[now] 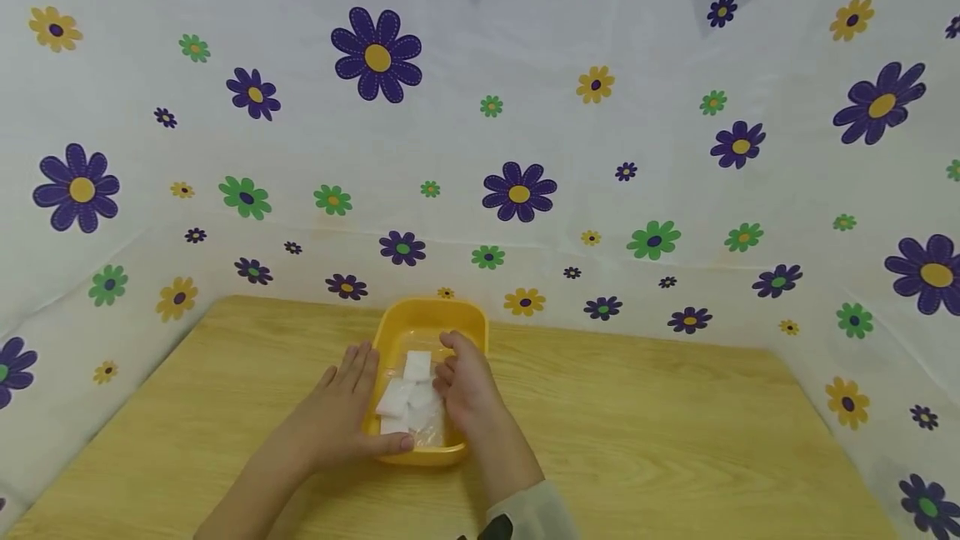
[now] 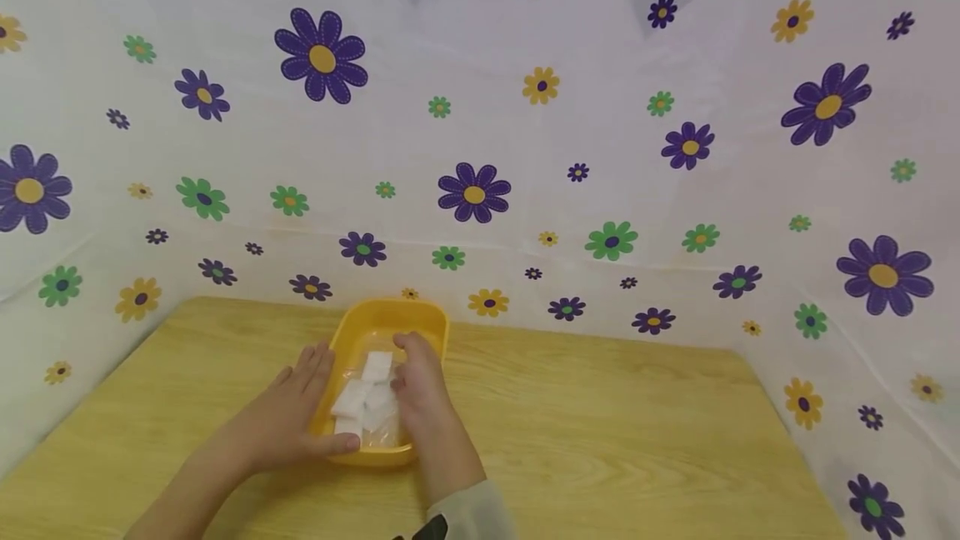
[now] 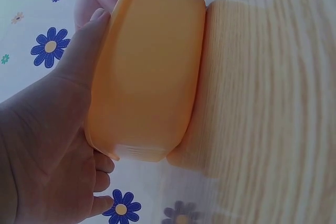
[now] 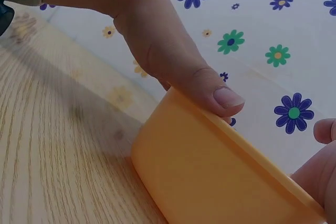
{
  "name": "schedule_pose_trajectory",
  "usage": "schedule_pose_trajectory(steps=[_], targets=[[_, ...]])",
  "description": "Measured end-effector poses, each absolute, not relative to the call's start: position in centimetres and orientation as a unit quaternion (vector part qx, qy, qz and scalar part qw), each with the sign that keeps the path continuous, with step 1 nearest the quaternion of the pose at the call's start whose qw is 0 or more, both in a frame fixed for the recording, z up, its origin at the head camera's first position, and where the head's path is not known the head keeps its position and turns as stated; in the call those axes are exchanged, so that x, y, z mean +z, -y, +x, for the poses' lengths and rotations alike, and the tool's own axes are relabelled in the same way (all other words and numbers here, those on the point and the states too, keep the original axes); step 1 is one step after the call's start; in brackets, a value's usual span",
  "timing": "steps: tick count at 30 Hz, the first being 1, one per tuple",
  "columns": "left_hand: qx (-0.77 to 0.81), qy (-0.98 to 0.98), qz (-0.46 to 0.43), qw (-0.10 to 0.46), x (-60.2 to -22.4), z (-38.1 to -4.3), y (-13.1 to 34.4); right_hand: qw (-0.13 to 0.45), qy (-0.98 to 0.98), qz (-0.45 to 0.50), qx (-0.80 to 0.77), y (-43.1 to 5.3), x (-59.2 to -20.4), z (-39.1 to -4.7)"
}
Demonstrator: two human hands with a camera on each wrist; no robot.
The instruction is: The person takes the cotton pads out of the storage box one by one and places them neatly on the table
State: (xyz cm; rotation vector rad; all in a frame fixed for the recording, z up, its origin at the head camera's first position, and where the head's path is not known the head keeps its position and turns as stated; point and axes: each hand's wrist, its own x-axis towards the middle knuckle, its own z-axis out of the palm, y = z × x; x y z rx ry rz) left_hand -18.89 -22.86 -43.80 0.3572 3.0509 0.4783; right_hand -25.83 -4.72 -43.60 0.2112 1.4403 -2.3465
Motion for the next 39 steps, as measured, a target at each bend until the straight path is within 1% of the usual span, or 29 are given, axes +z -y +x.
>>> schedule_pose_trajectory(steps=[4,9,12,17,20,31,39], targets=[[0.156,-0.981,0.116,0.017,-43.54,-18.76,23.01,0.19,-0.544,0.059,-0.815,5.23,-43.92,-25.85],[0.151,-0.982,0.112,0.018,-43.69,-18.91,23.04,0.128,-0.605,0.045,-0.785,5.42,-44.09,-25.84],[0.152,-0.982,0.115,0.015,-43.82,-19.22,22.92,0.112,-0.606,0.043,-0.787,5.21,-44.01,-25.9],[0.158,-0.981,0.11,0.03,-44.15,-19.25,22.78,0.144,-0.568,0.065,-0.807,5.05,-44.17,-25.79],[0.157,-0.981,0.106,0.033,-44.26,-19.08,22.82,0.154,-0.559,0.072,-0.812,5.13,-44.24,-25.67],[0.152,-0.982,0.111,0.016,-43.72,-19.07,23.01,0.167,-0.541,0.003,-0.824,5.2,-44.07,-25.78],[0.154,-0.981,0.117,0.014,-44.02,-18.97,23.2,0.151,-0.566,-0.012,-0.81,5.51,-44.34,-25.54]])
